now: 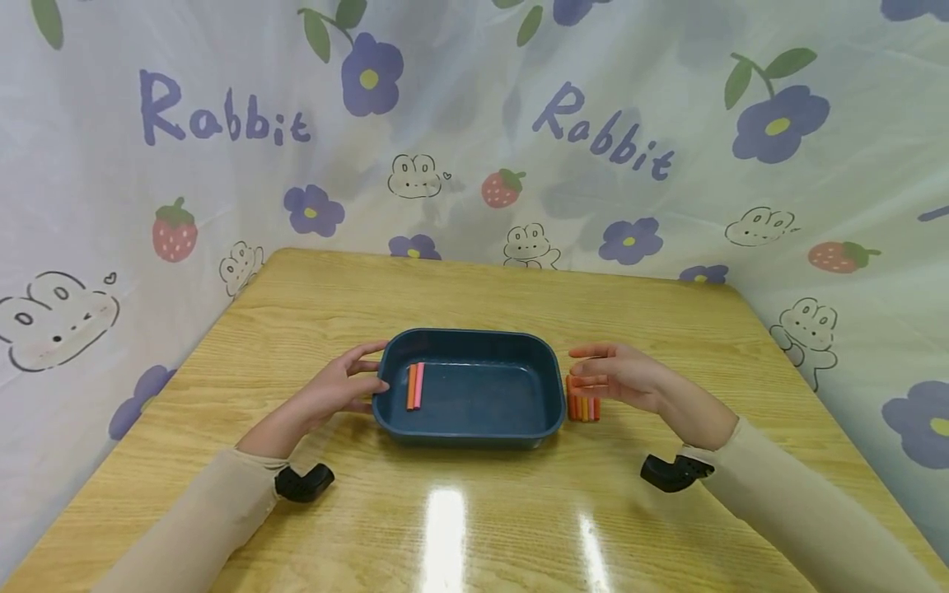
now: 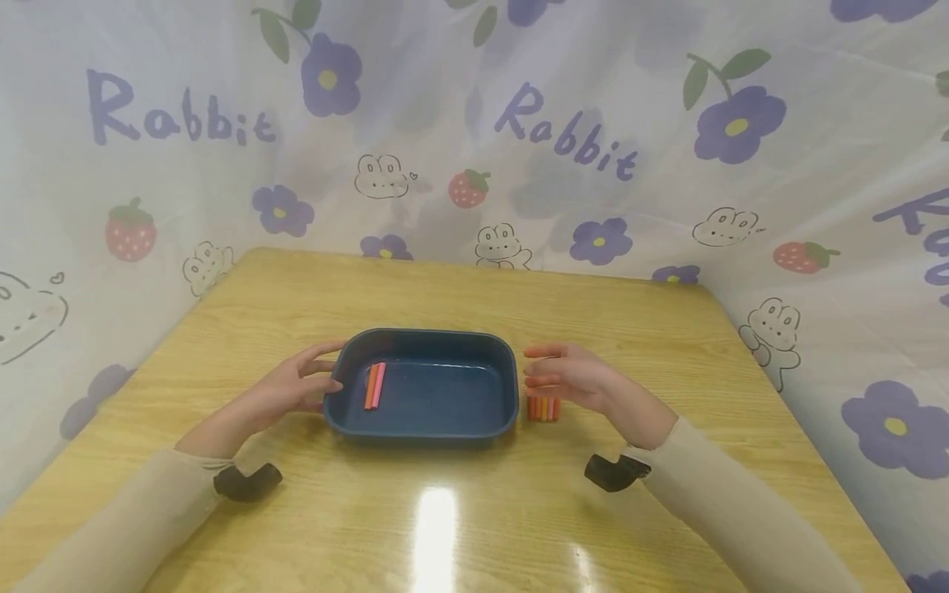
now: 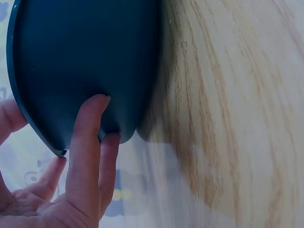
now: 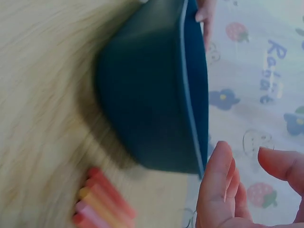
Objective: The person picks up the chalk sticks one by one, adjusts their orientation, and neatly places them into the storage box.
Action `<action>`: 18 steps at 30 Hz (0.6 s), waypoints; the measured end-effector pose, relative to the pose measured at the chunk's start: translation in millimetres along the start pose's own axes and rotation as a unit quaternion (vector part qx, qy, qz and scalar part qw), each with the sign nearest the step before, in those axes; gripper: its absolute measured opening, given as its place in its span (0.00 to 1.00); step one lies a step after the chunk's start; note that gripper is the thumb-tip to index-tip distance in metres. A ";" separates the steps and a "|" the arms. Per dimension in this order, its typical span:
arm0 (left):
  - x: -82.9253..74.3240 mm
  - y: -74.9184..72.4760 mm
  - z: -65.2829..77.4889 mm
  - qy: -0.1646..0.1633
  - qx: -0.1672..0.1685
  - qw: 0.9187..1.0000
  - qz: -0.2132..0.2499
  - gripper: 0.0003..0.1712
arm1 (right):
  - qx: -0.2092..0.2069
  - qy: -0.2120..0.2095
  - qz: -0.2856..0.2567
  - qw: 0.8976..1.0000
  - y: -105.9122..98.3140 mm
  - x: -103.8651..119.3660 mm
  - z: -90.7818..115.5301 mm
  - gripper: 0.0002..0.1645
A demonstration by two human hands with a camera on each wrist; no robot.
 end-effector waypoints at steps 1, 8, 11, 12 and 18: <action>0.1 0.0 0.2 0.000 0.000 1.000 0.000 0.41 | -0.003 -0.002 0.003 1.000 -3.3 -1.1 1.1 0.29; 0.0 -0.1 0.5 -0.001 -0.002 1.000 -0.001 0.40 | -0.036 -0.007 0.011 0.999 -28.2 -13.3 6.5 0.37; -0.3 -0.3 0.5 -0.001 -0.003 1.000 0.000 0.41 | -0.048 -0.005 0.007 0.999 -36.8 -19.3 8.0 0.38; -0.3 -0.3 0.5 -0.001 -0.003 1.000 0.000 0.41 | -0.053 -0.005 0.007 0.999 -39.7 -21.2 8.2 0.39; -1.1 -0.4 1.5 -0.002 -0.004 1.000 -0.001 0.41 | -0.082 -0.010 0.025 0.996 -55.7 -32.3 7.5 0.37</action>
Point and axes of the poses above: each hand's wrist, its own z-axis away from the middle knuckle, its own y-axis out of the palm, x = y × z, the point moved 8 cm from there along -z, towards the middle knuckle, and after that the axes turned 11 degrees about -z, right-handed, at the moved point
